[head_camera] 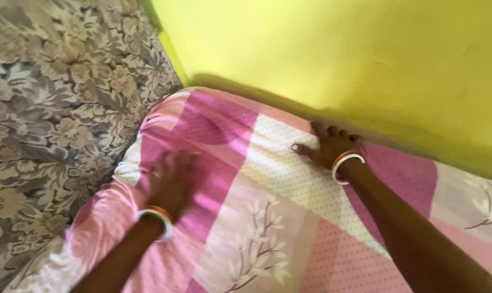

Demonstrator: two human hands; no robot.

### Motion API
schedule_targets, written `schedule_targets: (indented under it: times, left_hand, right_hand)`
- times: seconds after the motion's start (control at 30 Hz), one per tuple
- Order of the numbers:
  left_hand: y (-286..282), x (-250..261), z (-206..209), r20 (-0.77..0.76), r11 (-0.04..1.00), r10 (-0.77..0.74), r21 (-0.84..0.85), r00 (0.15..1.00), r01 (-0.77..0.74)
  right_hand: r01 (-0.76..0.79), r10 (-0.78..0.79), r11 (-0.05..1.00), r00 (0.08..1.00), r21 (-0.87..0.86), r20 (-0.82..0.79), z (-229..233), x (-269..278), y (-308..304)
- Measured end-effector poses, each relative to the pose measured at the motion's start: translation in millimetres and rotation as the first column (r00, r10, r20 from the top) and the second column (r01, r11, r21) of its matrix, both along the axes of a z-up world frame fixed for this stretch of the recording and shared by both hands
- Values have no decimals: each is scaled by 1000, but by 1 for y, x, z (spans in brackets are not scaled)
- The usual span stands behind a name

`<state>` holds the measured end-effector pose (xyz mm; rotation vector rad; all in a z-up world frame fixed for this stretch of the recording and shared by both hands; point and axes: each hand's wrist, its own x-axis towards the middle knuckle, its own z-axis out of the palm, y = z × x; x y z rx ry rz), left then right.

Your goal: The person spreads a pink and white patterned bedsheet over a floral-patterned mattress. They smooth out the fabric, tuck the edges under the mattress, and fold the excess material neatly along the sides.

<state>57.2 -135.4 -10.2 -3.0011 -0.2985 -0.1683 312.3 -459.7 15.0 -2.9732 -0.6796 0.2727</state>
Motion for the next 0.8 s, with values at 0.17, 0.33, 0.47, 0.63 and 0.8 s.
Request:
schedule_targets:
  times: [0.17,0.33,0.47,0.63,0.8]
  left_hand:
    - [-126,67,19,-558,976,51,-150,828,-161]
    - [-141,91,29,-700,960,144,-73,699,-271]
    - [-128,111,15,-760,978,105,-38,642,-204]
    - [-99,127,13,-738,989,-114,-150,665,3]
    - [-74,124,31,-641,937,-338,-299,689,182]
  right_hand:
    - [-31,36,998,997,62,-73,-6,20,-19]
    - [-129,131,986,991,109,-14,-22,35,-27]
    - [-136,149,981,985,141,-86,-18,35,-36]
    - [-110,120,987,990,115,-80,-30,41,-32]
    - [-229,208,970,958,87,197,-81,56,-39]
